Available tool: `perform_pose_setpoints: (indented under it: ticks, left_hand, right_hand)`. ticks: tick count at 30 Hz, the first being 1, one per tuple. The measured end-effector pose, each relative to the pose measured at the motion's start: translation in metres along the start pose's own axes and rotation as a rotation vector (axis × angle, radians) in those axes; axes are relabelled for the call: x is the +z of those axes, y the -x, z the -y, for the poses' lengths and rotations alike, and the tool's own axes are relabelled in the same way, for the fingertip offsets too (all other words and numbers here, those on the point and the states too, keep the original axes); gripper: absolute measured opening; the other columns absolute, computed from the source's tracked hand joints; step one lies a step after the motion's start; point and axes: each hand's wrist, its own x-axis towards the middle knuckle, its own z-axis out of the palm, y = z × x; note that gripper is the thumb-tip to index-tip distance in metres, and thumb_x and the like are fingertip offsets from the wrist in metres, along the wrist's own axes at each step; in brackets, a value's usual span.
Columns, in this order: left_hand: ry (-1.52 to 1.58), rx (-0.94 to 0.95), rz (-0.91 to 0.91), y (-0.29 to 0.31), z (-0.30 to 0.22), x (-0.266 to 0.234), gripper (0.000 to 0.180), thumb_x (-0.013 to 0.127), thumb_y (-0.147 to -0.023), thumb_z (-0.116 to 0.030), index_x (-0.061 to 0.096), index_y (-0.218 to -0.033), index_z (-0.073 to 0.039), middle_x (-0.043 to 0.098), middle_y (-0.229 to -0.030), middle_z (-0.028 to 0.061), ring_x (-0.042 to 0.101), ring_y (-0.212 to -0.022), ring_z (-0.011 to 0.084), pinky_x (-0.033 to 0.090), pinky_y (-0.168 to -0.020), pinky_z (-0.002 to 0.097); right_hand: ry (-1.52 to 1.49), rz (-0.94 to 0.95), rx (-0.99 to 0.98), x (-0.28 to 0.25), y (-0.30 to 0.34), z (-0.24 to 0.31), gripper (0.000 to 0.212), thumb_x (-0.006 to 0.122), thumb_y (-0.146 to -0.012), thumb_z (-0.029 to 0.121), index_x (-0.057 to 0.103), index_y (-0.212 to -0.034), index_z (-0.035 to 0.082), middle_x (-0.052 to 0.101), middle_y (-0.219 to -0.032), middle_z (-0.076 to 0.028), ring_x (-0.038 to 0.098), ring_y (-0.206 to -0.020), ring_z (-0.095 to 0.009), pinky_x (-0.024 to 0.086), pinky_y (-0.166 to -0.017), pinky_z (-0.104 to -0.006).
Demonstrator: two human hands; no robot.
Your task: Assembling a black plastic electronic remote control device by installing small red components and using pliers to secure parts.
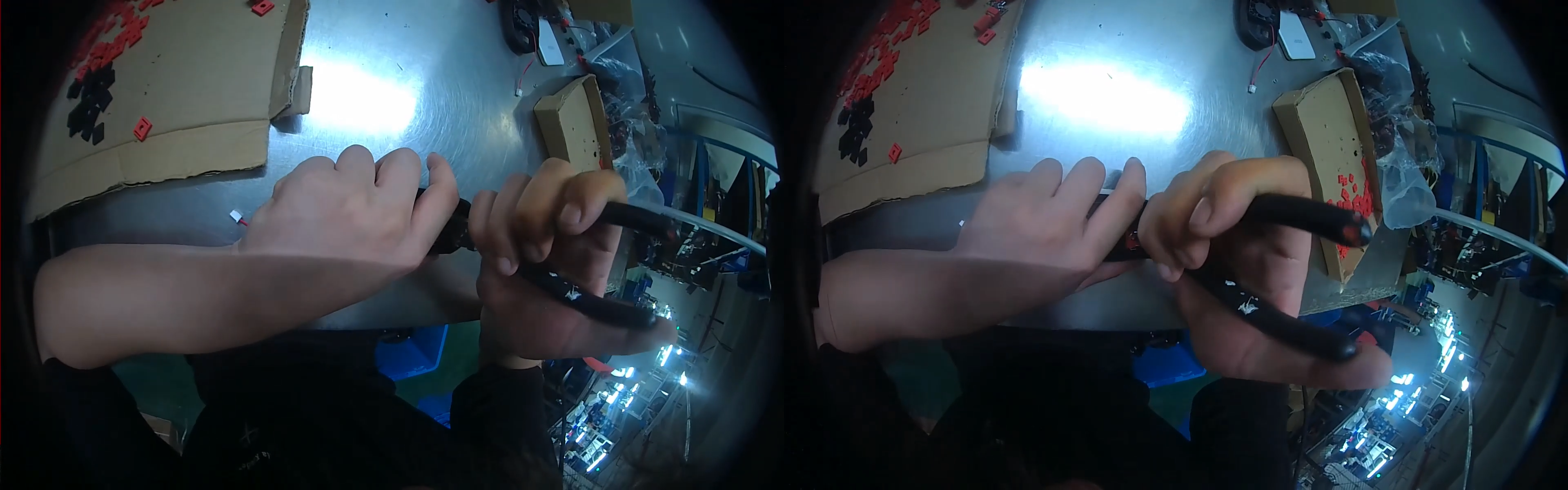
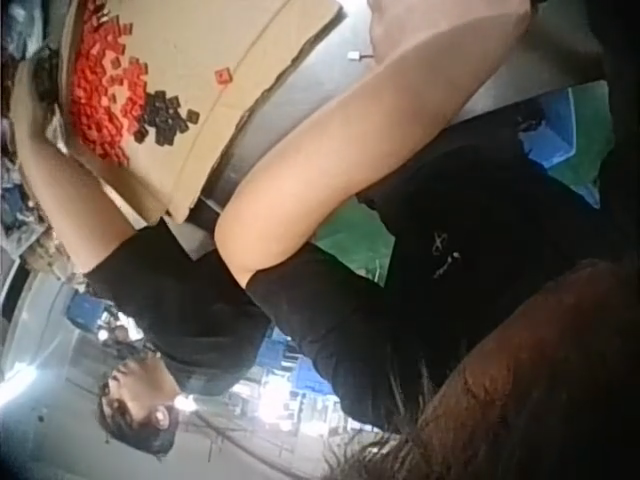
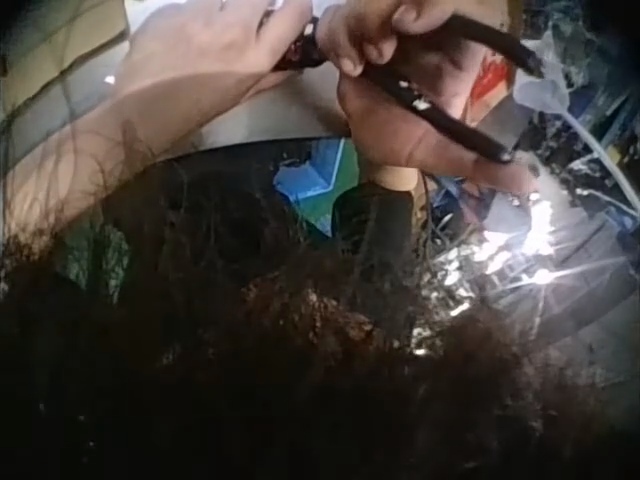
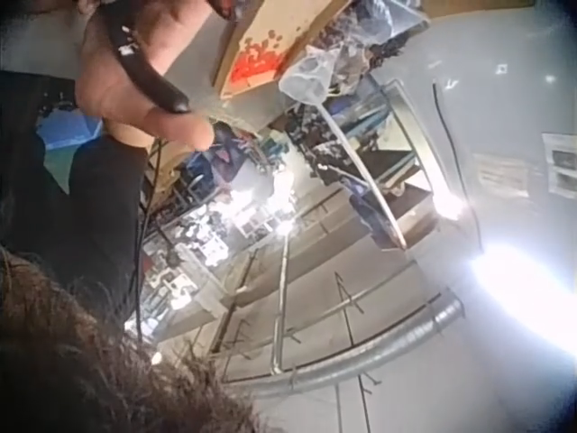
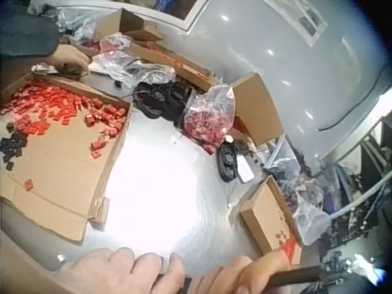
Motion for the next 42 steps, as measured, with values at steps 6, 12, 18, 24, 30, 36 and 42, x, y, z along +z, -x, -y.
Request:
perform_pose_setpoints:
  ticks: [6,12,18,24,30,36,42]
  left_hand:
    - [0.284,-0.064,0.108,-0.004,0.004,0.0,0.075,0.078,-0.084,-0.045,0.052,-0.139,0.0,0.06,-0.096,0.0109,0.065,-0.078,0.0231,0.052,-0.061,0.0346]
    - [0.432,-0.106,0.386,-0.018,0.012,-0.015,0.069,0.076,-0.089,-0.044,0.051,-0.135,-0.001,0.062,-0.097,0.0152,0.068,-0.081,0.0275,0.055,-0.065,0.0385]
    - [0.425,-0.116,0.33,-0.015,0.016,-0.011,0.065,0.075,-0.09,-0.047,0.053,-0.131,-0.002,0.062,-0.092,0.0139,0.068,-0.077,0.0307,0.053,-0.064,0.0405]
    - [0.406,-0.109,0.266,-0.015,0.012,-0.009,0.065,0.076,-0.089,-0.046,0.054,-0.132,-0.004,0.061,-0.091,0.013,0.068,-0.075,0.0283,0.052,-0.063,0.0395]
    - [0.391,-0.102,0.313,-0.014,0.012,-0.008,0.072,0.079,-0.085,-0.045,0.052,-0.137,-0.003,0.06,-0.096,0.0126,0.067,-0.077,0.0267,0.052,-0.065,0.0384]
    - [0.339,-0.081,0.278,-0.012,0.011,-0.008,0.073,0.08,-0.084,-0.045,0.052,-0.137,-0.004,0.059,-0.095,0.0116,0.067,-0.078,0.0253,0.052,-0.063,0.0367]
    - [0.304,-0.044,0.161,-0.009,0.011,-0.004,0.075,0.082,-0.081,-0.045,0.053,-0.135,-0.003,0.056,-0.092,0.0099,0.065,-0.075,0.0227,0.05,-0.06,0.0334]
  right_hand:
    - [0.021,0.181,-0.212,0.0,0.004,-0.014,0.083,0.063,-0.076,0.09,0.046,-0.098,0.012,0.045,-0.076,-0.003,0.04,-0.057,-0.014,0.031,-0.051,-0.0316]
    - [0.136,0.25,-0.293,-0.003,0.007,-0.015,0.082,0.059,-0.077,0.091,0.047,-0.096,0.012,0.047,-0.075,-0.004,0.04,-0.056,-0.014,0.03,-0.049,-0.0313]
    - [-0.068,0.129,-0.208,-0.012,-0.004,-0.004,0.07,0.06,-0.086,0.081,0.05,-0.101,0.013,0.045,-0.077,-0.002,0.043,-0.059,-0.012,0.036,-0.053,-0.0276]
    - [0.011,0.165,-0.171,-0.009,0.002,0.0,0.075,0.058,-0.086,0.084,0.051,-0.105,0.012,0.045,-0.081,-0.002,0.045,-0.063,-0.013,0.036,-0.052,-0.0281]
    - [0.049,0.165,-0.152,-0.012,0.003,-0.006,0.083,0.051,-0.08,0.093,0.05,-0.101,0.012,0.047,-0.078,-0.003,0.043,-0.058,-0.013,0.036,-0.052,-0.0278]
    - [-0.015,0.12,-0.112,-0.008,0.001,-0.005,0.084,0.054,-0.079,0.092,0.05,-0.1,0.011,0.046,-0.078,-0.002,0.043,-0.059,-0.012,0.035,-0.052,-0.0268]
    - [-0.039,0.055,-0.078,-0.008,-0.004,-0.004,0.082,0.054,-0.081,0.091,0.048,-0.101,0.011,0.043,-0.078,-0.001,0.043,-0.058,-0.011,0.033,-0.052,-0.0276]
